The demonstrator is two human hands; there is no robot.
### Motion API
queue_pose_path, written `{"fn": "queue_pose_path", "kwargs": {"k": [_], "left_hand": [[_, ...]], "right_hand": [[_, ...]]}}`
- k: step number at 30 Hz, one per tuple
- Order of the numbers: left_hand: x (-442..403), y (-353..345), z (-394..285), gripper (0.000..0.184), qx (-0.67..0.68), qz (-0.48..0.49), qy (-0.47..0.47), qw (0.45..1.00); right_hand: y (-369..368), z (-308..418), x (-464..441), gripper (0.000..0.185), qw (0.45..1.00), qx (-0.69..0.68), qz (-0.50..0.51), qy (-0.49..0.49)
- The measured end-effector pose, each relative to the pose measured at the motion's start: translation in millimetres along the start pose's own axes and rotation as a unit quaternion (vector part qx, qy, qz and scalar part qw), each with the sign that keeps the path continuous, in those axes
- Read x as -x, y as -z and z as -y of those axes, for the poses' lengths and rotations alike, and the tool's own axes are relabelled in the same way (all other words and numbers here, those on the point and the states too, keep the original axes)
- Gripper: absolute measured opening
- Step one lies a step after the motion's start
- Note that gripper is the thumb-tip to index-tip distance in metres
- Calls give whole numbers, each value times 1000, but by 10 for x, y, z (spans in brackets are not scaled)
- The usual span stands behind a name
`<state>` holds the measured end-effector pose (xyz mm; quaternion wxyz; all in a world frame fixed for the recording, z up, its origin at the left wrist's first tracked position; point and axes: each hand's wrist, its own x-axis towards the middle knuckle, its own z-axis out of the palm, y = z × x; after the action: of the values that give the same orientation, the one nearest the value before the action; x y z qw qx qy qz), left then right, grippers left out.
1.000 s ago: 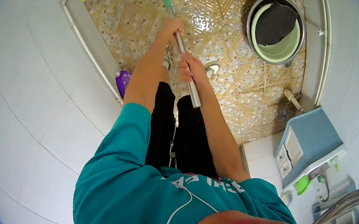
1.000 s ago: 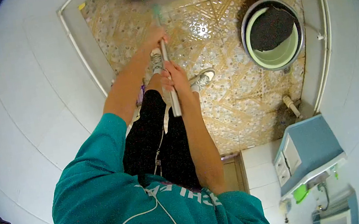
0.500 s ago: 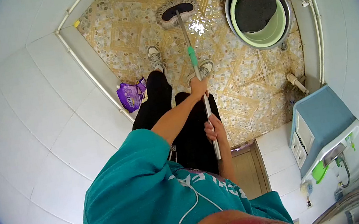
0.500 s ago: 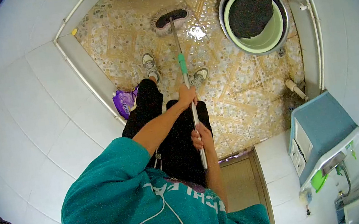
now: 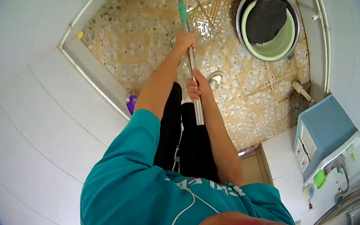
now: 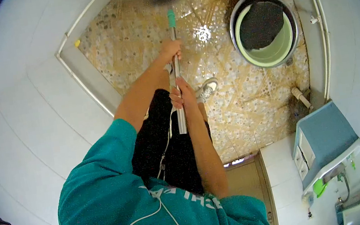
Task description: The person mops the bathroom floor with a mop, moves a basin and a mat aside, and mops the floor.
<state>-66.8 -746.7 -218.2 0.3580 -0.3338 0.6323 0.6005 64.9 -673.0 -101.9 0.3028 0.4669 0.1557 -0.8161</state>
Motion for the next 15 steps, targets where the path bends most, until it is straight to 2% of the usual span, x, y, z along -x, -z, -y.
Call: {"fn": "queue_pose_path", "kwargs": {"k": [1, 3, 5, 6, 7, 9, 11, 13, 15], "left_hand": [[-245, 83, -161, 25, -15, -8, 1, 1000], [-581, 228, -527, 25, 9, 14, -14, 1000], [-633, 265, -548, 25, 28, 34, -10, 999], [-574, 265, -482, 26, -21, 36, -28, 999], [-481, 242, -411, 27, -66, 39, -47, 996], [-311, 80, -11, 29, -147, -56, -41, 987], [101, 32, 399, 30, -101, 9, -29, 994], [638, -174, 617, 34, -188, -8, 28, 982], [1111, -458, 840, 34, -187, -29, 80, 979]], "right_hand": [[-200, 91, -183, 44, 1000, -1, 5, 8], [-461, 219, -388, 32, 997, 57, 14, 42], [-560, 283, -338, 28, 999, 1, 31, 43], [-575, 292, -271, 24, 997, -45, 48, 40], [-303, 155, -324, 22, 998, -10, 59, 24], [70, -121, -164, 19, 998, -31, 53, 31], [251, -400, 291, 16, 998, -63, 12, 13], [571, -603, 719, 17, 998, -59, -15, -3], [832, -747, 1227, 19, 998, -45, -38, -15]]}}
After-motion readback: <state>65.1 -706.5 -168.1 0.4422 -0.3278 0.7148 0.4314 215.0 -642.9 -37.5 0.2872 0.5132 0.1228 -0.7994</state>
